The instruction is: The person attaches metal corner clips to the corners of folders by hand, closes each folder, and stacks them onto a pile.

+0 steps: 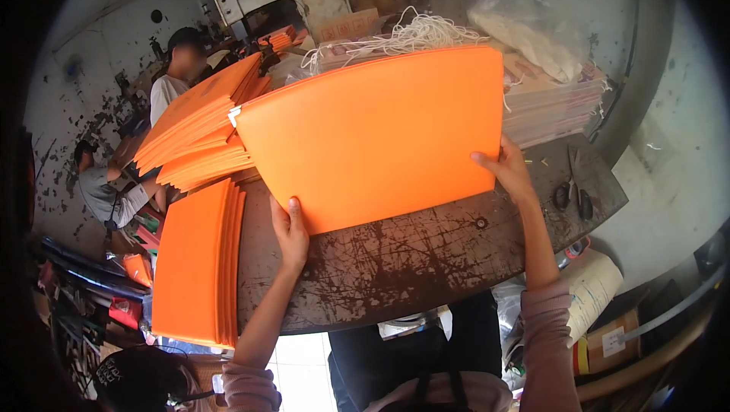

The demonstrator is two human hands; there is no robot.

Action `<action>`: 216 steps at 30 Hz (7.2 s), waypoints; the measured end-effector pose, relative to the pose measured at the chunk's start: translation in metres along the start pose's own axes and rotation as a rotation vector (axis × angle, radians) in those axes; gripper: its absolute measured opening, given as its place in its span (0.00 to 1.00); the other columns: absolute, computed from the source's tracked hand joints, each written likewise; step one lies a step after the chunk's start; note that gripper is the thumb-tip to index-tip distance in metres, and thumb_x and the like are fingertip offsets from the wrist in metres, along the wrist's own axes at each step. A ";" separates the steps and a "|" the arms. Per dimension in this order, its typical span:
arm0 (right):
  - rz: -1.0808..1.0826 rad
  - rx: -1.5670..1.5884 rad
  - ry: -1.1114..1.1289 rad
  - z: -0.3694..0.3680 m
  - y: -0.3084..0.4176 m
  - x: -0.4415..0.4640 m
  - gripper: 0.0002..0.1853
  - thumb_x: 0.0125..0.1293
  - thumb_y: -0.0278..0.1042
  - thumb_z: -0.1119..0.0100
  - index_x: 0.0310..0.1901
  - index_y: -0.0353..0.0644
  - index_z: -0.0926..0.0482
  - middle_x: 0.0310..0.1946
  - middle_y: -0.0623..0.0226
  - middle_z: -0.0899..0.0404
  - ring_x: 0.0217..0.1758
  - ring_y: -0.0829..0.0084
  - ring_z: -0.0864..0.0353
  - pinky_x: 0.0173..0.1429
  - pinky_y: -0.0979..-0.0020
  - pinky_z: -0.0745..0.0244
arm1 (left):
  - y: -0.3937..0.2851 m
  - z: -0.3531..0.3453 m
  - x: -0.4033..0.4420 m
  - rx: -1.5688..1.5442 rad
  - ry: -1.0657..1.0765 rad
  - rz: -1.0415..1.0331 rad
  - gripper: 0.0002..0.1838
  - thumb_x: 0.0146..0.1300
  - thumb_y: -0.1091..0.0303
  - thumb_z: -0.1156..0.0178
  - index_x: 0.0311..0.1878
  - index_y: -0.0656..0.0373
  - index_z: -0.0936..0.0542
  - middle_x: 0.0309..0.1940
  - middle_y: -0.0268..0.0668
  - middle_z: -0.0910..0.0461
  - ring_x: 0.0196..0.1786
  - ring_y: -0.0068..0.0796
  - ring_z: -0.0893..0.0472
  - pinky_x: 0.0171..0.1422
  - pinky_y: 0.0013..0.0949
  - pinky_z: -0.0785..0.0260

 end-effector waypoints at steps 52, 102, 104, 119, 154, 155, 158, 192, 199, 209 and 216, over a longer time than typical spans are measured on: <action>0.410 -0.075 0.939 -0.342 0.215 0.032 0.22 0.63 0.45 0.48 0.52 0.38 0.29 0.46 0.67 0.26 0.51 0.73 0.29 0.55 0.72 0.33 | -0.009 0.048 0.024 0.752 -0.113 -0.232 0.02 0.56 0.73 0.47 0.31 0.53 0.29 0.15 0.33 0.25 0.13 0.33 0.26 0.16 0.33 0.35; 0.415 -0.736 -0.215 -0.039 0.048 -0.153 0.05 0.50 0.22 0.42 0.30 0.40 0.22 0.34 0.65 0.19 0.37 0.63 0.22 0.42 0.69 0.27 | -0.219 0.089 -0.228 0.987 -0.064 -0.812 0.18 0.59 0.64 0.47 0.50 0.66 0.29 0.42 0.42 0.24 0.43 0.34 0.24 0.49 0.38 0.33; 0.415 -0.736 -0.215 -0.039 0.049 -0.155 0.05 0.50 0.22 0.42 0.30 0.40 0.22 0.35 0.65 0.20 0.38 0.63 0.22 0.42 0.69 0.27 | -0.202 0.155 -0.250 0.883 -0.800 -0.394 0.19 0.61 0.62 0.48 0.50 0.66 0.29 0.43 0.42 0.25 0.45 0.35 0.25 0.51 0.39 0.34; 0.440 -0.724 -0.261 -0.030 0.050 -0.158 0.05 0.48 0.24 0.40 0.29 0.41 0.22 0.35 0.68 0.20 0.39 0.65 0.22 0.42 0.68 0.27 | -0.093 0.210 -0.243 -0.262 -0.880 0.493 0.28 0.63 0.51 0.53 0.58 0.64 0.35 0.54 0.41 0.31 0.54 0.37 0.29 0.56 0.40 0.35; 0.248 -0.388 -0.040 0.015 0.011 -0.011 0.19 0.55 0.23 0.42 0.49 0.36 0.30 0.35 0.60 0.24 0.39 0.71 0.24 0.44 0.72 0.29 | 0.010 -0.008 0.023 -0.128 0.107 0.284 0.29 0.66 0.64 0.51 0.66 0.62 0.49 0.61 0.39 0.39 0.59 0.28 0.35 0.62 0.31 0.44; 0.356 -0.529 -0.114 0.012 0.030 -0.018 0.20 0.55 0.23 0.42 0.51 0.36 0.31 0.38 0.59 0.26 0.40 0.69 0.25 0.44 0.71 0.29 | -0.003 -0.004 0.019 0.034 0.028 0.141 0.29 0.66 0.64 0.52 0.66 0.63 0.48 0.59 0.41 0.39 0.56 0.28 0.35 0.57 0.31 0.42; 0.500 -0.674 -0.214 0.008 0.046 -0.029 0.23 0.54 0.23 0.42 0.53 0.36 0.33 0.42 0.58 0.30 0.41 0.67 0.27 0.43 0.71 0.29 | -0.033 -0.001 0.008 0.167 -0.107 -0.004 0.28 0.65 0.62 0.52 0.65 0.64 0.47 0.60 0.44 0.43 0.56 0.33 0.36 0.55 0.34 0.42; 0.187 0.257 -0.127 0.044 -0.004 -0.011 0.22 0.69 0.49 0.63 0.44 0.37 0.28 0.38 0.68 0.26 0.44 0.77 0.29 0.48 0.74 0.36 | -0.039 0.052 0.027 0.164 -0.213 0.051 0.25 0.69 0.56 0.66 0.30 0.69 0.27 0.29 0.40 0.25 0.39 0.28 0.27 0.47 0.33 0.38; 0.051 0.290 -0.219 0.088 -0.001 -0.026 0.17 0.66 0.45 0.54 0.41 0.38 0.24 0.38 0.69 0.23 0.41 0.78 0.26 0.45 0.77 0.35 | -0.016 0.052 0.044 0.047 0.061 0.163 0.24 0.68 0.58 0.58 0.41 0.71 0.21 0.35 0.46 0.19 0.40 0.33 0.21 0.52 0.32 0.34; -0.038 -0.217 -0.004 0.104 0.012 -0.077 0.11 0.62 0.34 0.46 0.41 0.36 0.24 0.36 0.69 0.23 0.39 0.79 0.25 0.45 0.77 0.33 | -0.009 0.032 0.042 0.176 0.183 0.119 0.18 0.64 0.59 0.49 0.40 0.69 0.22 0.30 0.38 0.21 0.37 0.23 0.24 0.45 0.27 0.34; 0.091 -0.658 0.455 0.037 0.052 -0.133 0.15 0.53 0.29 0.38 0.44 0.39 0.24 0.41 0.65 0.25 0.46 0.70 0.26 0.49 0.71 0.32 | -0.004 0.031 0.041 0.167 0.159 0.128 0.19 0.66 0.59 0.52 0.40 0.70 0.23 0.33 0.41 0.20 0.37 0.24 0.23 0.45 0.27 0.34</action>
Point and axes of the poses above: each hand's wrist, its own x-axis towards the middle knuckle, its own z-axis out of the back of the hand, y = z × x, the point moved 10 cm from there along x, towards the middle knuckle
